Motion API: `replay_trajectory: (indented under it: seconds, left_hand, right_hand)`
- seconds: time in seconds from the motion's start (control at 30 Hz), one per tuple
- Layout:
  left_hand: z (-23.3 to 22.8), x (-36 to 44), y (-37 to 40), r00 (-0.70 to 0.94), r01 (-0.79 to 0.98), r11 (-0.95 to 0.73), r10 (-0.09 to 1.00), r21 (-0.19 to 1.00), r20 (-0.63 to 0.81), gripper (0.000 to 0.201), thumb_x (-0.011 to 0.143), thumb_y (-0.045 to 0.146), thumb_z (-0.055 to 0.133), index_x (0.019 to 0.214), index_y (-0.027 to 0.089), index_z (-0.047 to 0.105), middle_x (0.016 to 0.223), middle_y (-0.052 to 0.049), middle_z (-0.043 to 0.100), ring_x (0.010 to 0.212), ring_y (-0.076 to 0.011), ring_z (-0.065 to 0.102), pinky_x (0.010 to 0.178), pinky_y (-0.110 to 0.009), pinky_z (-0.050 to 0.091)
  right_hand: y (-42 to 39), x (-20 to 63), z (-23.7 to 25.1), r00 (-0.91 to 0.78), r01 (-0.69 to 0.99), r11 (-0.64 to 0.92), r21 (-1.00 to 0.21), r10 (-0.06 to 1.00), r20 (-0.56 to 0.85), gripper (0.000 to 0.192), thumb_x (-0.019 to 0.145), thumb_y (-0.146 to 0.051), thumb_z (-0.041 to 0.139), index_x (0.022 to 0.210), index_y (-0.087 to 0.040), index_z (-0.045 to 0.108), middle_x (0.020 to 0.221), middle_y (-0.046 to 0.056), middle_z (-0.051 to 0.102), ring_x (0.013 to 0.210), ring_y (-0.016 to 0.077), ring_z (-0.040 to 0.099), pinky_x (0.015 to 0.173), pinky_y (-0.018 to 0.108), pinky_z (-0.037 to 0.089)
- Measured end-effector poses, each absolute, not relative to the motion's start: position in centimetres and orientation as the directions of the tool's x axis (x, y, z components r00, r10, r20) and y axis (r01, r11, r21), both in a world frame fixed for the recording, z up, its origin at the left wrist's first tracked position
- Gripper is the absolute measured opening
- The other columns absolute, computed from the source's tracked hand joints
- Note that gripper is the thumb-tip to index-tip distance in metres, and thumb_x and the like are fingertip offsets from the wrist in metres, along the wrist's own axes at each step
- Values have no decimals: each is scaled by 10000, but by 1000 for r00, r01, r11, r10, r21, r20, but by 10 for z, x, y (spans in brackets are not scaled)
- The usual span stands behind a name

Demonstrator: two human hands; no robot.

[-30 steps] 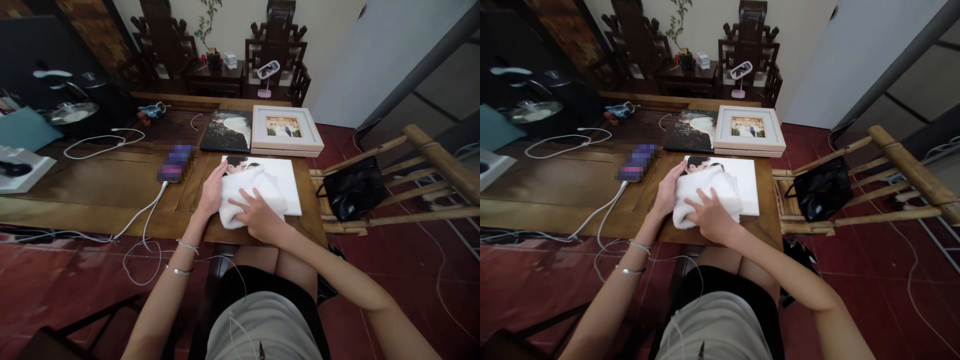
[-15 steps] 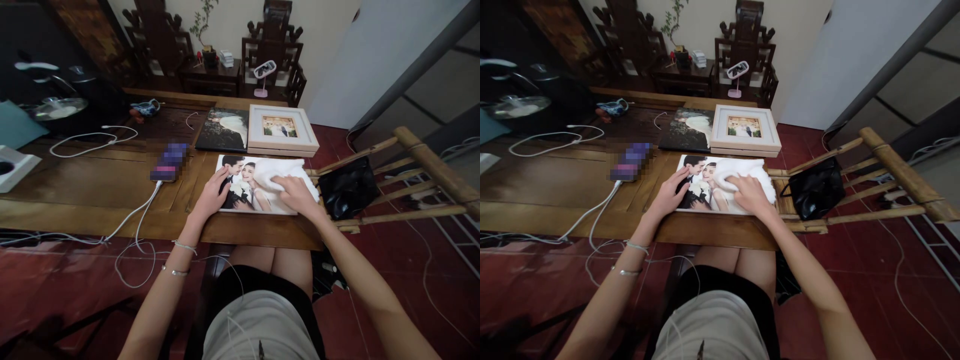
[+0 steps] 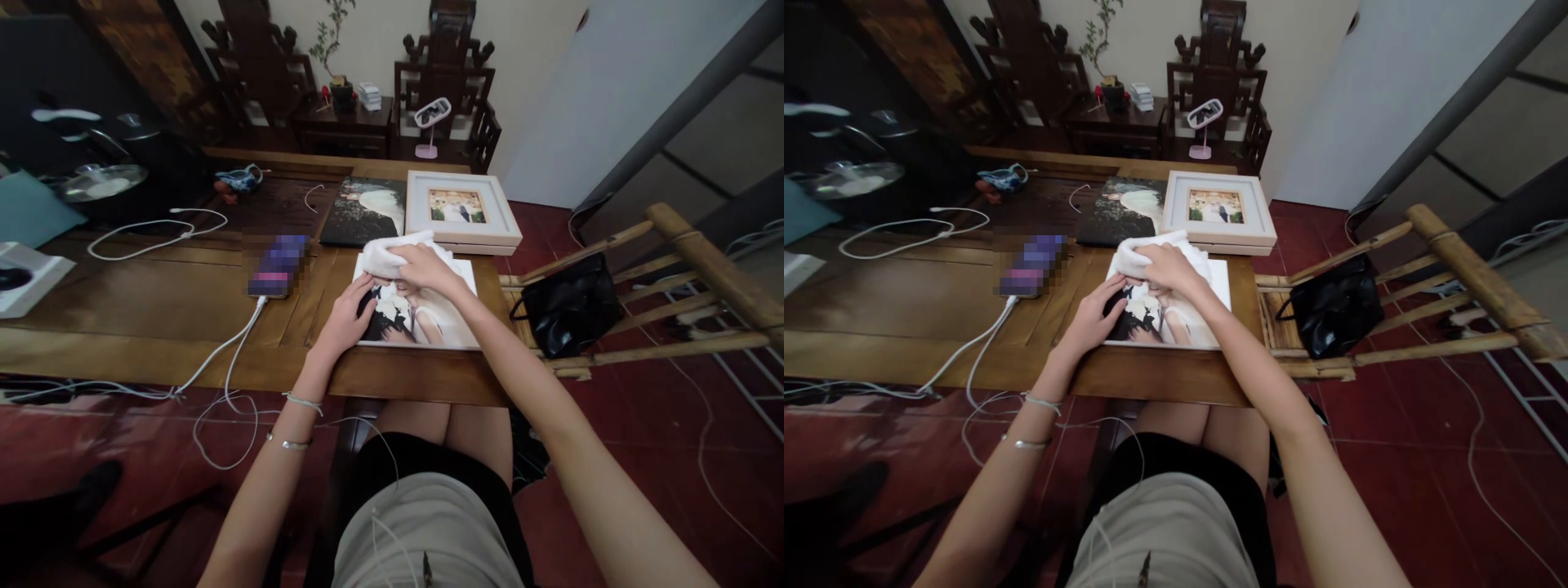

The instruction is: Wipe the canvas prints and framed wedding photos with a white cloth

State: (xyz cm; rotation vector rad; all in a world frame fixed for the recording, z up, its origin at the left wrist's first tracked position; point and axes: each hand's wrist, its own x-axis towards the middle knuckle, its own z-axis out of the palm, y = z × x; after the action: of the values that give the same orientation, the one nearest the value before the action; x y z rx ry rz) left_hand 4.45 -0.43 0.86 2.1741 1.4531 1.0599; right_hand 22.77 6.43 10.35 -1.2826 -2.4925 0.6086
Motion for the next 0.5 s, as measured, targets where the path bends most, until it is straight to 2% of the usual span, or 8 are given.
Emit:
replay_trajectory:
  seconds: [0.13,0.2,0.27,0.33,0.4,0.5]
  left_hand:
    - [9,46,-5,225,643,-448,886,621,406,416,936,278,454,1323,149,531,1452,-134,476,1362,-247,428,1149,-484,323]
    - [9,46,-5,220,647,-448,885,617,411,414,935,281,457,1320,149,535,1449,-135,480,1361,-245,430,1146,-489,326]
    - [8,47,-5,209,649,-445,884,617,418,407,932,280,466,1311,149,543,1437,-135,494,1355,-243,438,1141,-495,334]
    - [8,47,-5,201,650,-445,882,616,425,399,930,272,470,1302,153,548,1428,-133,505,1348,-240,447,1137,-495,342]
    - [8,47,-5,200,651,-445,882,615,427,393,930,267,469,1295,149,553,1424,-137,508,1347,-240,448,1134,-488,350]
    - [10,47,-6,203,650,-440,886,619,417,397,932,268,467,1299,142,548,1430,-142,500,1351,-249,443,1137,-488,347]
  right_hand:
    - [63,292,96,-483,765,477,-432,869,105,478,692,-81,418,1079,-158,688,1183,83,686,1036,275,603,865,327,419]
    - [56,319,91,-422,816,435,-381,898,120,530,662,-62,409,1112,-142,677,1208,98,673,1068,284,592,904,343,415]
    - [40,336,87,-394,854,408,-323,912,110,533,658,-59,407,1114,-132,673,1138,110,699,1025,287,611,915,359,424]
    - [14,341,83,-420,864,427,-268,904,85,530,659,-51,402,1109,-134,669,1016,103,727,949,279,637,954,388,416]
    - [-21,340,80,-484,844,486,-225,872,67,546,645,-30,390,1106,-145,659,978,95,727,948,274,645,1015,431,379]
    - [-72,335,79,-574,791,573,-212,816,63,596,625,-6,375,1136,-167,635,1224,128,648,1205,288,542,1040,483,366]
